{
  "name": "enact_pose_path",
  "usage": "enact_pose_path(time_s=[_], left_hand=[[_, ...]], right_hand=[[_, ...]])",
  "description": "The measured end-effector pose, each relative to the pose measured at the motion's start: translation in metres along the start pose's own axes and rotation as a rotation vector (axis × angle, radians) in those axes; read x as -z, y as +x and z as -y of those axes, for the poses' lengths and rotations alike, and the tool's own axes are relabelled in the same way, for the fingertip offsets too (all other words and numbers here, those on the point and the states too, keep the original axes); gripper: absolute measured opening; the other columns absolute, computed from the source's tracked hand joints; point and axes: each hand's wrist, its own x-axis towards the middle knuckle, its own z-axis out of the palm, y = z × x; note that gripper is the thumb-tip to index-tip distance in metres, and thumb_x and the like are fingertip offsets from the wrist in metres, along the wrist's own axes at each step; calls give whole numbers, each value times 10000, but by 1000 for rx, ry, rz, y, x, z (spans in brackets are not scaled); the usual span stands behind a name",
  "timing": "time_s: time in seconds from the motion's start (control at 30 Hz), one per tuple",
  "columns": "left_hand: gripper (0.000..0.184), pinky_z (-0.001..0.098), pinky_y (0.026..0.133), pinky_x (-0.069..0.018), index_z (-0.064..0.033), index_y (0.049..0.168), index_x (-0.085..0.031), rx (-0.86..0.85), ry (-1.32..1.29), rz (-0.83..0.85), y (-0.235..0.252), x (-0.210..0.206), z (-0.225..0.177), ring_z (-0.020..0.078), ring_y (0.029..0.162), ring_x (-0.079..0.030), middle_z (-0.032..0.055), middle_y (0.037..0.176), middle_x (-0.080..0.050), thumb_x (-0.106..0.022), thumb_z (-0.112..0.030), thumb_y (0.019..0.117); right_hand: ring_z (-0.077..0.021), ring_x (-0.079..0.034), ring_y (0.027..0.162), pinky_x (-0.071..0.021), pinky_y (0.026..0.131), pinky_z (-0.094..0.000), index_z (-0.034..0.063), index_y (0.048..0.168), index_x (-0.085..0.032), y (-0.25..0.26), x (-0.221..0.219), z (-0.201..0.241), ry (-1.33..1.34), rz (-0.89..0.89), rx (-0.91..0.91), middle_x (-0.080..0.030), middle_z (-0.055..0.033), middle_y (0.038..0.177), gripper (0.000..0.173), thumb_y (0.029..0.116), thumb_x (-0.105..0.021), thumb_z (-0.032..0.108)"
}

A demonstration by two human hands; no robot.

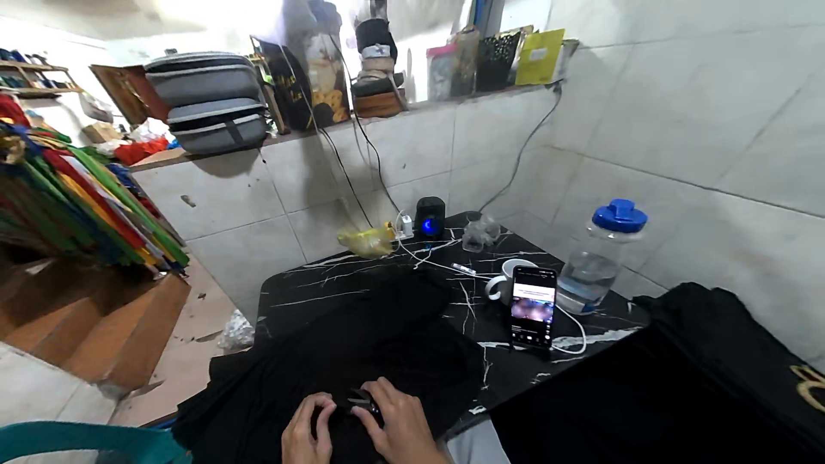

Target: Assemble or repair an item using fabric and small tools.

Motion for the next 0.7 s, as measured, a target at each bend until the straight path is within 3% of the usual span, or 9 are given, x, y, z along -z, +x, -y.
enact_pose_path(time_s=[0.2,0.3,0.4,0.5,0.7], left_hand=[[96,335,935,-588,6,982,-707,25,-25,-28,-1,1,-3,173,1028,-730,107,1049,-750,-626,-40,959],[104,322,947,-585,3,983,-711,17,-17,-40,-3,0,-4,159,1036,-726,101,1047,-750,-621,-43,962],[101,369,951,-588,16,977,-714,14,12,-21,-4,0,-8,213,1052,-731,129,1060,-751,-632,-39,961],[105,392,955,-584,20,970,-710,14,64,6,-7,1,-11,259,1081,-722,154,1100,-741,-628,-45,969],[106,358,932,-592,16,978,-691,0,65,-16,-5,3,-10,231,1067,-729,150,1099,-743,-602,-42,980]], right_hand=[[-178,-711,670,-591,555,-345,80,1119,-706,-6,-6,10,-90,-194,75,-727,-59,913,336,1023,-599,383],[-222,-732,714,-607,608,-405,71,1116,-721,-6,-3,15,-92,-41,48,-737,-77,886,343,1013,-608,378],[-298,-741,804,-606,701,-487,48,1183,-696,-2,0,20,-59,164,-29,-740,-128,959,392,1038,-566,388],[-306,-739,805,-601,696,-488,47,1183,-689,1,-3,22,-56,188,-28,-735,-133,961,394,1044,-550,389],[-319,-725,766,-576,670,-507,64,1149,-678,6,7,24,-92,289,-72,-722,-138,895,474,1035,-526,498]])
